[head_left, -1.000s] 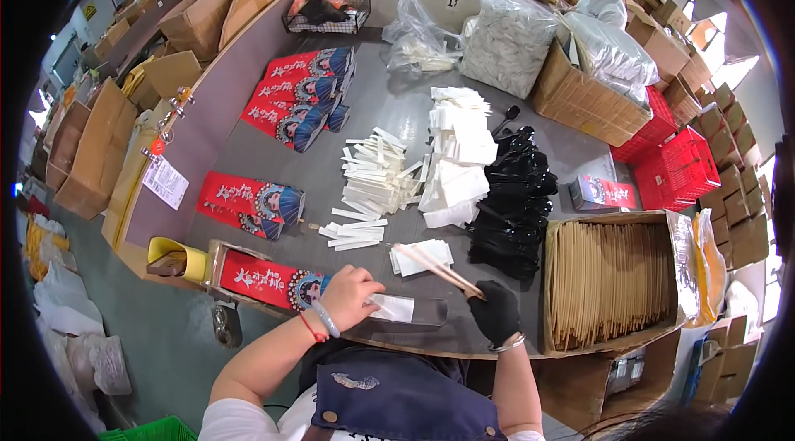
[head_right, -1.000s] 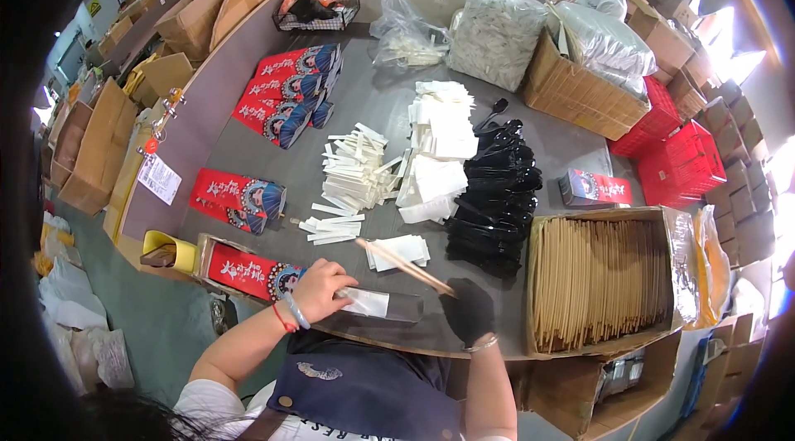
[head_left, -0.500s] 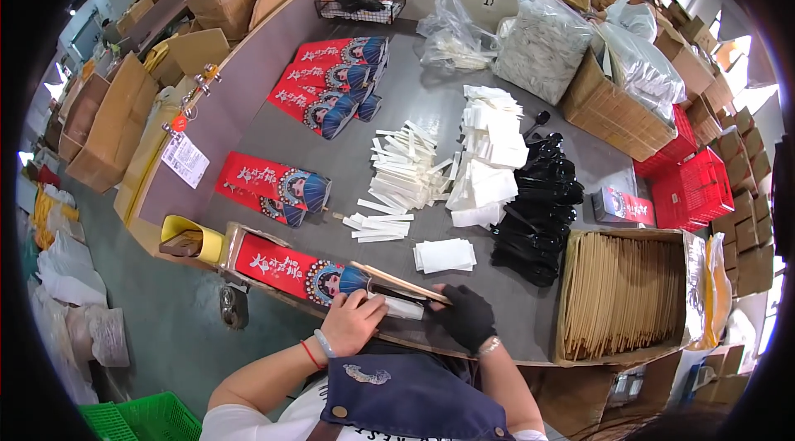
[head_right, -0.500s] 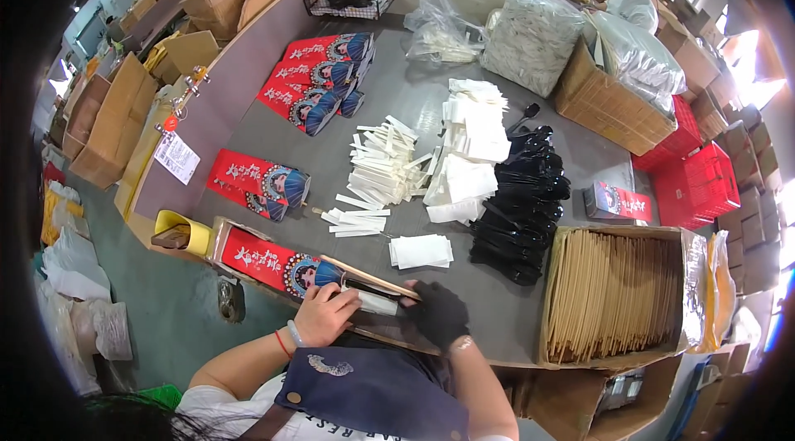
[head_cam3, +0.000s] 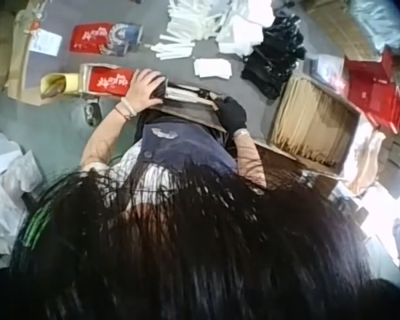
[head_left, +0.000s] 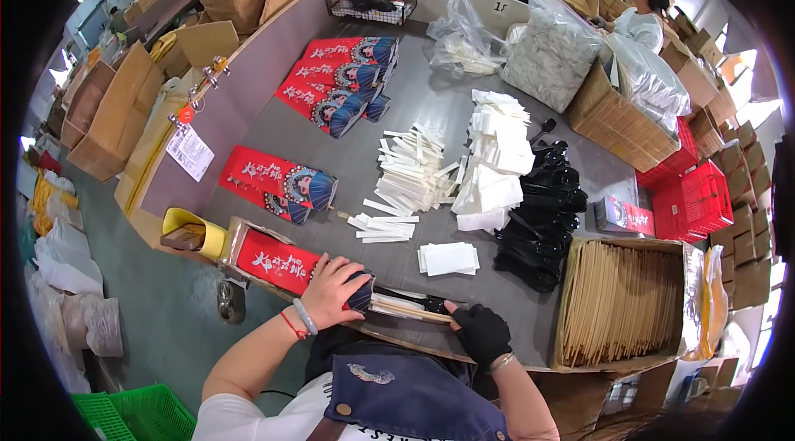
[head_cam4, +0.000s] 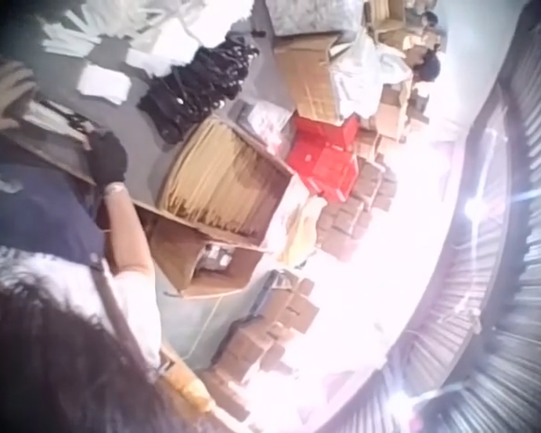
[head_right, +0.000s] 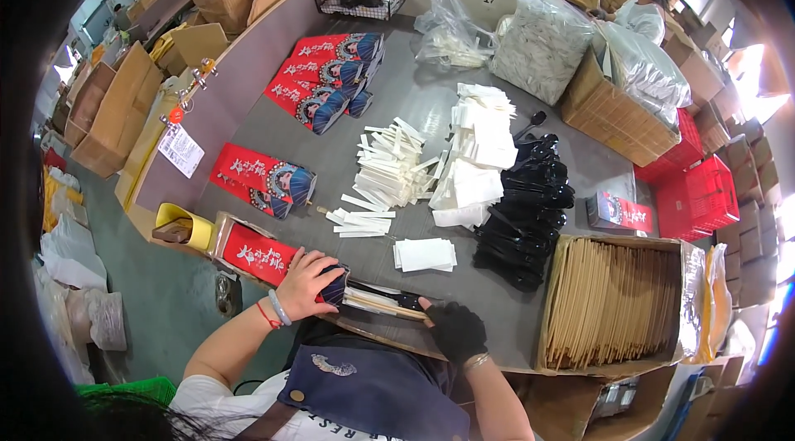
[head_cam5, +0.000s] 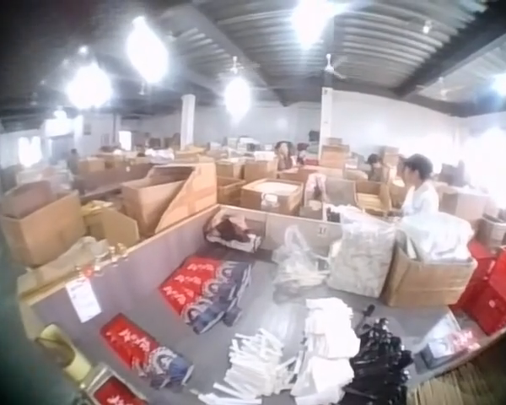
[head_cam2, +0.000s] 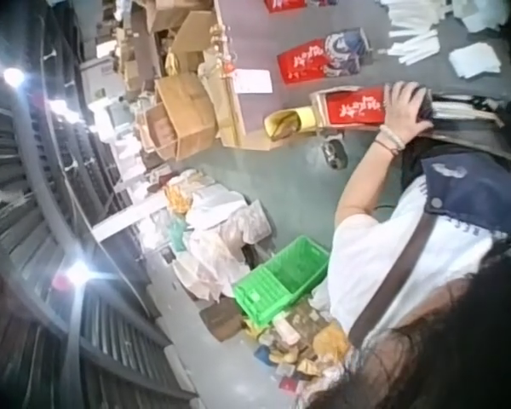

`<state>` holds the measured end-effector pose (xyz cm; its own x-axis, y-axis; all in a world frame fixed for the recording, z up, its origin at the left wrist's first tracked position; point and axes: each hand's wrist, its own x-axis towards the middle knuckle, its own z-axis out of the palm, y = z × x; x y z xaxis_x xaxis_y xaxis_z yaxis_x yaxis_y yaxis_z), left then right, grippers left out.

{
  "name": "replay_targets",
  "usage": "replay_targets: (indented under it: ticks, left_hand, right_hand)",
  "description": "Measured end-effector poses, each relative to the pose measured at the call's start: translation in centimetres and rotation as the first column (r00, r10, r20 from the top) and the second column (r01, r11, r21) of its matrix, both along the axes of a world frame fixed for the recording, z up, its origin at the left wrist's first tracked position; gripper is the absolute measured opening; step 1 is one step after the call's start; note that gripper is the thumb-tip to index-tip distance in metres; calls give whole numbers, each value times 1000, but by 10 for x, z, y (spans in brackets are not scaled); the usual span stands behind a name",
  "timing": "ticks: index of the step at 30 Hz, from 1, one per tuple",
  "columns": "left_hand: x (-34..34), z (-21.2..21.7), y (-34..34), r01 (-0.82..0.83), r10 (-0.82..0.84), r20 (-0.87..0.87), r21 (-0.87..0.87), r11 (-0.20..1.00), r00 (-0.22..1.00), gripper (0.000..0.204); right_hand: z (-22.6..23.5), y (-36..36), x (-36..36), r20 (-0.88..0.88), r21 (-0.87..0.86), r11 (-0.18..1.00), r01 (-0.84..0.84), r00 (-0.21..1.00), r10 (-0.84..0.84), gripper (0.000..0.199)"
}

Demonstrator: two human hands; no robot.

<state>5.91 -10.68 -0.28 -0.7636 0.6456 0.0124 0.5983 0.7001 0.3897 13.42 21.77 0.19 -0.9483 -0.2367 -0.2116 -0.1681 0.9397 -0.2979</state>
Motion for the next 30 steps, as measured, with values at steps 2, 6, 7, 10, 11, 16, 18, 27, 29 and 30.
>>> replay_targets:
  ticks: [2,6,7,10,11,16,18,27,29,30]
  left_hand:
    - [-5,-3,6,35,-34,-18,41,999,999,77]
    - [-4,-1,39,108,-99,-61,154,982,993,71]
    - [-4,4,47,128,-119,-84,105,986,989,71]
    - [-2,-12,43,128,-130,-96,-22,991,987,74]
    - [0,-18,35,122,-126,-72,-52,991,989,73]
    - [0,-17,44,173,-170,-172,7,985,970,67]
    - [-1,-17,54,196,-193,-143,7,981,971,70]
    - [-9,14,65,326,-355,-112,-215,920,928,59]
    - [-4,14,69,320,-253,-547,30,947,798,29]
    - [-12,-14,65,329,-324,57,-126,936,944,44]
  right_hand:
    - [-6,-7,-9,-44,-76,995,-63,997,60,44]
    - [-25,-43,-19,-6,-369,928,-58,998,60,32]
    - [-30,-49,-24,29,-443,896,-26,999,44,28]
    - [-42,-38,-18,-96,-521,853,-35,995,-17,12]
    - [-25,-35,-19,107,-441,889,125,991,-86,18]
    - [-63,-42,-9,143,-475,845,247,969,-202,33]
    - [-57,-72,-16,289,-675,686,272,953,-93,43]
    - [9,-49,-23,-293,-270,963,6,952,-88,31]
    - [14,-51,-23,-107,-14,1000,2,994,-3,36]
    - [33,-56,-20,-109,-22,999,-23,994,21,35]
